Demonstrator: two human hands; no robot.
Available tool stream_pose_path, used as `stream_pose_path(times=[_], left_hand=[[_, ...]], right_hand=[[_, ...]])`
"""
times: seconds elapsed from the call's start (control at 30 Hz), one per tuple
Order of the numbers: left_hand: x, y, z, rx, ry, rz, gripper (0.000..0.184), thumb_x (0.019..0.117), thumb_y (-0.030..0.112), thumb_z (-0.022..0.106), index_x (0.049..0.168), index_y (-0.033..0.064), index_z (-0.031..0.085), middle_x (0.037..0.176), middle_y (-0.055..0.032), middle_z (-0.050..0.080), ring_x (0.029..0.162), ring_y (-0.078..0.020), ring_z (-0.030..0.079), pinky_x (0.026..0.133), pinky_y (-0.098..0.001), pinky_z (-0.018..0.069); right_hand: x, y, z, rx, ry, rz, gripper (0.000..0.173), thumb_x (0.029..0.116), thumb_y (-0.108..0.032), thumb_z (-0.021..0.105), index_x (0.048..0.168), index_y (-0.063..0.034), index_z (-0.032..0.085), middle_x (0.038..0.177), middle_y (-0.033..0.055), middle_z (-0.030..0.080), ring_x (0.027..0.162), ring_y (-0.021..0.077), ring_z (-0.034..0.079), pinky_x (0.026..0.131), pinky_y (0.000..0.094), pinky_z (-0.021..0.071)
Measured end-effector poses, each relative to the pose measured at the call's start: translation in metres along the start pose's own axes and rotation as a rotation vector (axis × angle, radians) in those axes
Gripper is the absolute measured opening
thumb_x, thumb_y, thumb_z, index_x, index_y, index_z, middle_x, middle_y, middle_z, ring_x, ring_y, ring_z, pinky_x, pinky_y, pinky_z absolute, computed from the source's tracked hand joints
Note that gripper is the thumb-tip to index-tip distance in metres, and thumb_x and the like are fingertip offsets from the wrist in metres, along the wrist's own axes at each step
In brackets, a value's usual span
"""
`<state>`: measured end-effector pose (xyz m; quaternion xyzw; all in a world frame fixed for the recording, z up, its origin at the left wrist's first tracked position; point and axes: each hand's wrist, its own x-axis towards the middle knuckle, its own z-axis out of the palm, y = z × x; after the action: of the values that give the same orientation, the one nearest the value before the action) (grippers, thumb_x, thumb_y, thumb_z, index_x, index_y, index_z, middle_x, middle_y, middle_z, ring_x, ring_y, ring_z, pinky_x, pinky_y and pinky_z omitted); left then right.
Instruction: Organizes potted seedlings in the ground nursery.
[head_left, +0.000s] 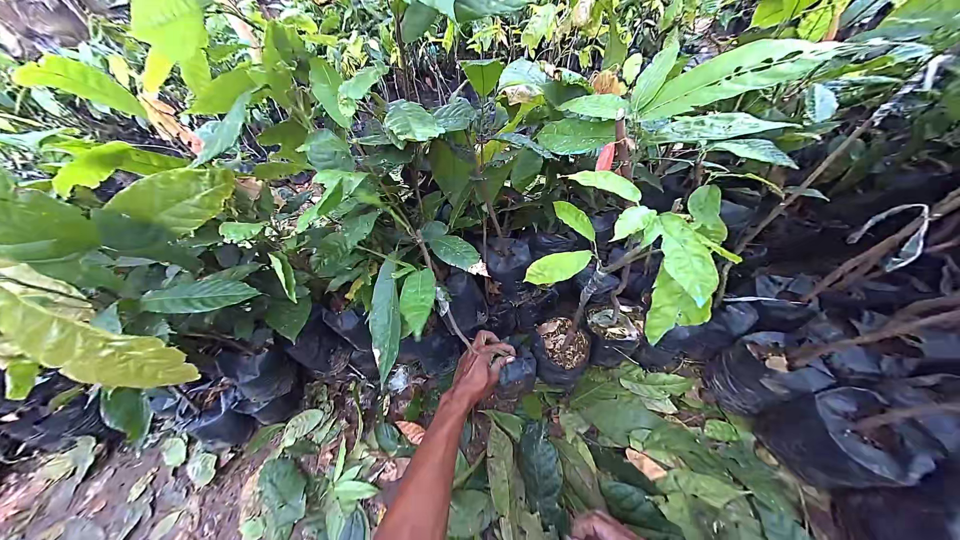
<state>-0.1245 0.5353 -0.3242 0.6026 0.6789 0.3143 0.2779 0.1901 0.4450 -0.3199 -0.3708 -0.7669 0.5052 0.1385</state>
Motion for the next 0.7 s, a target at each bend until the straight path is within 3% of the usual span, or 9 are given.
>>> stream_pose_path(times=[0.17, 0.3, 0.57, 0.7], left_hand=[[-0.011, 0.012, 0.005, 0.081, 0.080, -0.068, 0.024, 0.1009, 0.022, 0.061, 0.115, 0.0100, 0.077, 0.146, -0.0174, 0.057, 0.124, -0.0339, 0.062, 0.103, -0.0524, 0.0494], [-0.017, 0.033, -0.008, 0.187, 0.129, -0.142, 0.026, 0.1025, 0.025, 0.059, 0.116, 0.0115, 0.077, 0.140, -0.0108, 0.064, 0.119, -0.0345, 0.067, 0.098, -0.0594, 0.0495], [-0.011, 0.094, -0.029, 0.351, 0.414, -0.196, 0.022, 0.0985, 0.026, 0.066, 0.108, 0.0113, 0.080, 0.120, -0.0191, 0.071, 0.093, -0.0407, 0.071, 0.077, -0.0604, 0.0529], [0.005, 0.107, -0.019, 0.405, 0.337, -0.346, 0.027, 0.1003, 0.027, 0.062, 0.114, 0.0086, 0.077, 0.124, -0.0222, 0.068, 0.100, -0.0408, 0.070, 0.085, -0.0580, 0.0537]], right_hand=[[-0.011, -0.010, -0.006, -0.001, 0.039, 0.032, 0.021, 0.0982, -0.013, 0.064, 0.102, 0.0060, 0.072, 0.102, 0.0221, 0.072, 0.094, 0.0309, 0.071, 0.089, 0.0450, 0.0575], [-0.013, -0.010, -0.009, -0.004, 0.049, 0.052, 0.020, 0.0978, -0.011, 0.064, 0.102, 0.0060, 0.072, 0.103, 0.0212, 0.072, 0.095, 0.0307, 0.071, 0.090, 0.0455, 0.0570], [-0.007, -0.018, -0.010, -0.001, 0.037, 0.084, 0.020, 0.0974, -0.012, 0.065, 0.103, 0.0047, 0.073, 0.104, 0.0203, 0.072, 0.097, 0.0297, 0.072, 0.092, 0.0447, 0.0568], [-0.006, -0.013, -0.011, 0.011, 0.041, 0.070, 0.019, 0.0975, -0.012, 0.065, 0.102, 0.0050, 0.073, 0.104, 0.0202, 0.072, 0.096, 0.0285, 0.072, 0.091, 0.0429, 0.0574]])
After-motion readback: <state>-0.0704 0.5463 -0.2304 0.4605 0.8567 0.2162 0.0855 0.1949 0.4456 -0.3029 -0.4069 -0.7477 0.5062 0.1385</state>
